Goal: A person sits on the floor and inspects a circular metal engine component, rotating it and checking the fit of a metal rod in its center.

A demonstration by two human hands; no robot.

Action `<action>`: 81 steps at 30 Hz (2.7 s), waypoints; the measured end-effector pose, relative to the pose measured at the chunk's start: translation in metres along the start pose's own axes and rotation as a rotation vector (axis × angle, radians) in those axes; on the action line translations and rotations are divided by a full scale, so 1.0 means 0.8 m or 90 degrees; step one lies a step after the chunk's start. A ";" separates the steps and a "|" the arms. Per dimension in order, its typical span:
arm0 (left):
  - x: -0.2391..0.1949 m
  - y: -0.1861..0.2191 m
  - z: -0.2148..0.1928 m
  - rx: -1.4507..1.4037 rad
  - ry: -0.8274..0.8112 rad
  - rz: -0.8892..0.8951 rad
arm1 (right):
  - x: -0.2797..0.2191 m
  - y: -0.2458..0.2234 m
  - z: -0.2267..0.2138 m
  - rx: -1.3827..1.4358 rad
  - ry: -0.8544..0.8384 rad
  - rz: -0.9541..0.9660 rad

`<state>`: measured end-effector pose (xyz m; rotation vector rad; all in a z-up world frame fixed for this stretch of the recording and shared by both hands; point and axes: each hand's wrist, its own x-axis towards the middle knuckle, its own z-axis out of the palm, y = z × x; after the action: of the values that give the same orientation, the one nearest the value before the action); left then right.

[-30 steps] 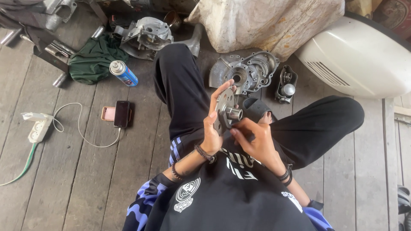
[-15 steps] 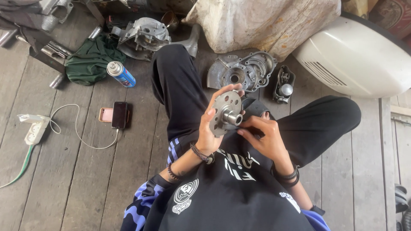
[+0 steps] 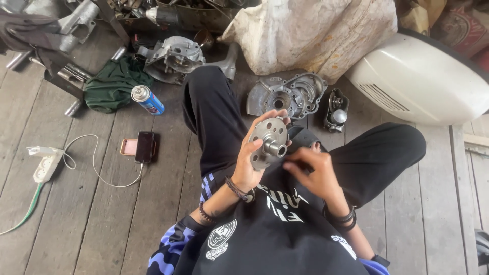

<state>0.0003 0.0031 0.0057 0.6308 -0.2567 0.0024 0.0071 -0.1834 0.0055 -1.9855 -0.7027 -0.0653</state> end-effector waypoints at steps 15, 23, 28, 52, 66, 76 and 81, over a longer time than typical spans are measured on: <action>-0.002 0.005 0.007 0.033 0.028 -0.017 | -0.003 -0.001 0.013 -0.045 -0.052 -0.012; -0.002 0.003 0.006 0.051 0.028 -0.024 | 0.008 -0.018 0.008 0.025 -0.093 0.027; -0.004 0.004 0.008 0.057 0.023 -0.027 | 0.000 -0.006 0.010 0.032 -0.065 0.052; -0.006 0.006 0.011 0.042 -0.008 -0.037 | -0.010 0.016 -0.014 -0.016 -0.048 0.061; -0.002 -0.006 0.006 -0.059 -0.013 -0.008 | -0.027 0.009 -0.008 0.094 0.120 0.120; -0.003 0.006 0.009 0.015 -0.031 0.004 | -0.006 0.002 -0.009 0.027 0.071 0.073; -0.002 0.011 0.014 0.041 -0.043 0.006 | -0.011 0.010 -0.002 0.059 0.079 0.059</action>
<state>-0.0047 0.0036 0.0193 0.6946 -0.3256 -0.0013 0.0039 -0.1914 -0.0029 -1.9039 -0.5249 -0.0972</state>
